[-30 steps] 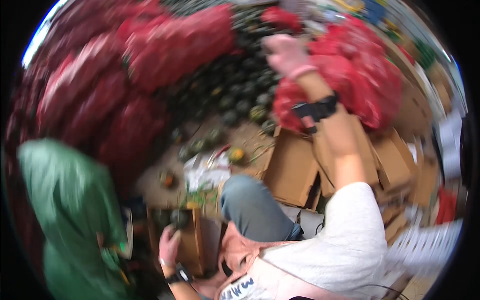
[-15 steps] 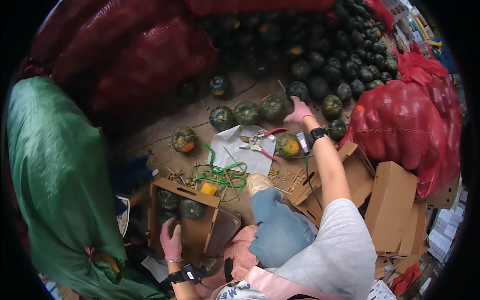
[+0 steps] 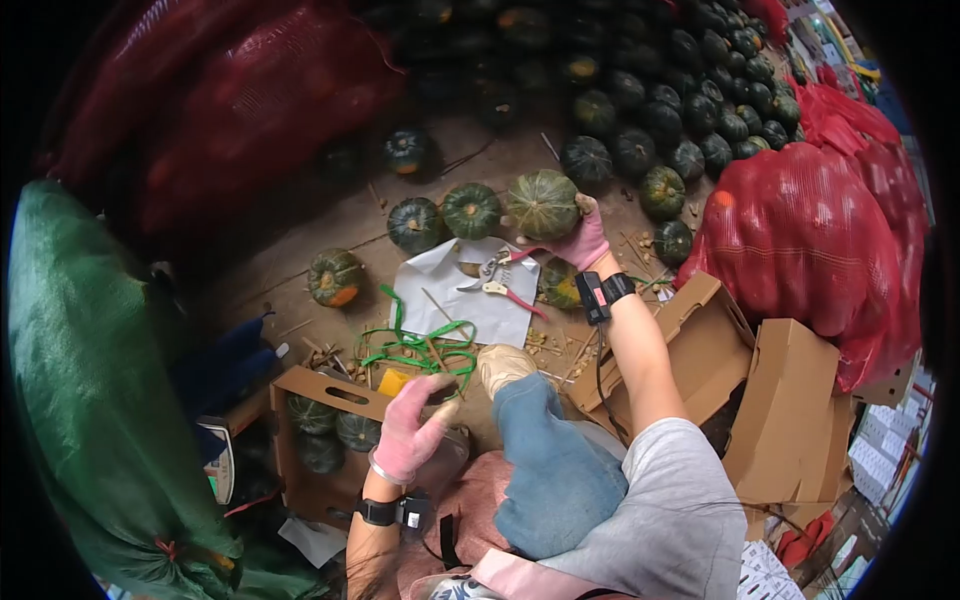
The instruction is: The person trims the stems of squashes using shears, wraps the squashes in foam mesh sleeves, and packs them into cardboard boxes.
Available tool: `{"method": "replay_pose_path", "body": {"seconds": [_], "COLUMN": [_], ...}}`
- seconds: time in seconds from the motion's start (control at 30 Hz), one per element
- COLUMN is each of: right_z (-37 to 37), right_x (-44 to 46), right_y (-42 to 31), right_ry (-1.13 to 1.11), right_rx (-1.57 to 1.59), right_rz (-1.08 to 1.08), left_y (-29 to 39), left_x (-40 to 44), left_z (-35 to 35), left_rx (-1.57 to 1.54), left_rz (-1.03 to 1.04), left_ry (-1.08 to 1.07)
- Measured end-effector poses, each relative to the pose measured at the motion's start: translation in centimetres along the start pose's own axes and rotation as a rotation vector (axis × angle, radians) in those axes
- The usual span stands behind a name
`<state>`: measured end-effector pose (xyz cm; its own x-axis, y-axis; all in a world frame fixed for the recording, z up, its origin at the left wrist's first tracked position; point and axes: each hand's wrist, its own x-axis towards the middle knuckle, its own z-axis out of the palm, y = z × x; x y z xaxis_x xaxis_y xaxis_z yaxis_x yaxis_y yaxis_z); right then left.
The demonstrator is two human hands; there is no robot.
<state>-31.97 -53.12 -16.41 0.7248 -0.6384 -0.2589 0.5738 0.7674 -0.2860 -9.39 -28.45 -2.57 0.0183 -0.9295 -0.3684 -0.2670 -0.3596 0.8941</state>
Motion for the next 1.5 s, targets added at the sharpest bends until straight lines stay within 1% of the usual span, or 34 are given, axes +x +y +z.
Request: {"method": "replay_pose_path", "body": {"seconds": [0.03,0.1,0.2,0.23,0.27,0.3,0.37,0.4,0.43,0.47,0.53,0.57,0.63,0.67,0.7,0.77,0.8,0.87,0.9,0.93,1.0,1.03,1.1,1.13,1.17,1.2,1.27,1.3,1.33,1.37,1.4,1.43,1.47,1.5], "right_z": [-0.2,-1.1,-3.7,-5.0,-5.8,-6.3,-7.0,-7.4,-6.9,-6.3,-2.9,-4.1,-4.0,-3.8,-3.6,-2.9,-2.5,-2.1,-1.7,-2.2,-1.3,0.0,3.7,5.9,7.1,8.7,10.1,9.8,9.0,7.5,4.7,2.1,1.8,1.2], "right_x": [-0.3,-0.3,0.7,1.2,1.5,1.9,3.1,3.7,4.3,5.2,6.8,7.8,8.0,8.4,8.3,7.4,6.5,4.9,4.2,4.0,3.2,2.3,-0.4,-1.7,-2.9,-4.5,-6.7,-7.2,-7.6,-8.0,-7.6,-7.9,-6.7,-6.5], "right_y": [-0.1,0.3,0.5,0.2,-0.1,-0.3,-0.9,-1.3,-1.8,-2.9,-4.0,-4.3,-4.4,-4.4,-4.2,-3.6,-3.2,-1.9,-0.9,0.0,1.0,1.6,3.4,4.8,6.3,7.1,7.8,7.4,6.8,6.5,6.3,6.9,6.6,6.5], "right_ry": [0.042,0.126,0.27,0.282,0.363,0.43,0.522,0.55,0.547,0.513,0.502,0.484,0.359,0.279,0.252,0.164,0.126,0.123,0.252,0.307,0.429,0.48,0.536,0.499,0.342,0.117,-0.253,-0.302,-0.352,-0.132,0.002,0.178,0.388,0.422], "right_rx": [0.01,0.038,-0.4,-0.487,-0.646,-0.85,-1.224,-1.391,-1.441,-1.627,-1.706,-1.71,-1.785,-1.839,-1.926,-1.974,-1.989,-1.931,-1.956,-2.02,-1.972,-1.867,-1.661,-1.59,-1.678,-1.682,-1.415,-1.267,-1.106,-0.771,-1.455,-2.178,-2.396,-2.397], "right_rz": [-0.017,-0.027,-0.128,-0.125,-0.065,-0.03,0.074,0.135,0.233,0.36,0.546,0.582,0.581,0.582,0.545,0.519,0.491,0.414,0.372,0.329,0.287,0.191,-0.004,-0.063,-0.192,-0.22,-0.125,0.073,0.26,0.502,0.389,0.099,0.205,0.174], "left_y": [0.7,3.4,9.2,11.0,12.6,13.9,17.0,17.7,18.4,18.3,18.1,17.7,16.7,15.7,14.7,12.1,10.2,5.9,3.4,1.2,-2.5,-3.1,-2.9,-2.6,-2.2,-1.8,-2.8,-4.0,-5.6,-6.3,-6.6,-6.5,-6.4,-5.9], "left_x": [0.5,1.3,1.6,1.8,2.1,2.3,2.5,2.9,3.5,4.4,6.3,7.0,8.2,8.8,9.3,9.7,9.8,9.4,8.9,8.2,6.9,6.7,6.6,6.5,6.5,6.5,6.3,5.5,4.4,3.5,2.5,1.8,1.2,1.1], "left_z": [0.0,-0.3,-2.1,-2.9,-3.5,-4.1,-4.0,-3.1,-2.2,-1.3,0.2,0.4,0.0,-0.8,-1.5,-2.2,-2.1,-1.4,-0.9,-0.2,2.2,2.9,4.5,5.0,5.0,5.4,5.9,4.4,4.0,4.0,4.0,3.9,3.9,4.3], "left_rx": [0.027,0.189,0.515,0.569,0.622,0.691,0.776,0.76,0.739,0.689,0.587,0.547,0.523,0.55,0.575,0.634,0.669,0.498,0.369,0.242,-0.198,-0.415,-0.761,-0.929,-1.055,-1.1,-0.987,-1.099,-1.147,-1.267,-1.391,-1.414,-1.438,-1.455], "left_rz": [0.038,0.222,0.465,0.566,0.662,0.691,0.493,0.388,0.281,0.294,0.31,0.321,0.428,0.512,0.595,0.616,0.566,0.391,0.301,0.207,-0.106,-0.274,-0.437,-0.519,-0.486,-0.322,-0.285,-0.304,-0.391,-0.421,-0.446,-0.43,-0.413,-0.384], "left_ry": [-0.056,0.026,0.161,0.223,0.279,0.293,0.397,0.472,0.543,0.601,0.708,0.757,0.561,0.318,0.076,-0.217,-0.265,-0.225,-0.201,-0.177,-0.188,-0.189,0.025,0.14,0.166,0.171,0.382,0.254,0.181,0.169,0.161,0.117,0.075,0.085]}}
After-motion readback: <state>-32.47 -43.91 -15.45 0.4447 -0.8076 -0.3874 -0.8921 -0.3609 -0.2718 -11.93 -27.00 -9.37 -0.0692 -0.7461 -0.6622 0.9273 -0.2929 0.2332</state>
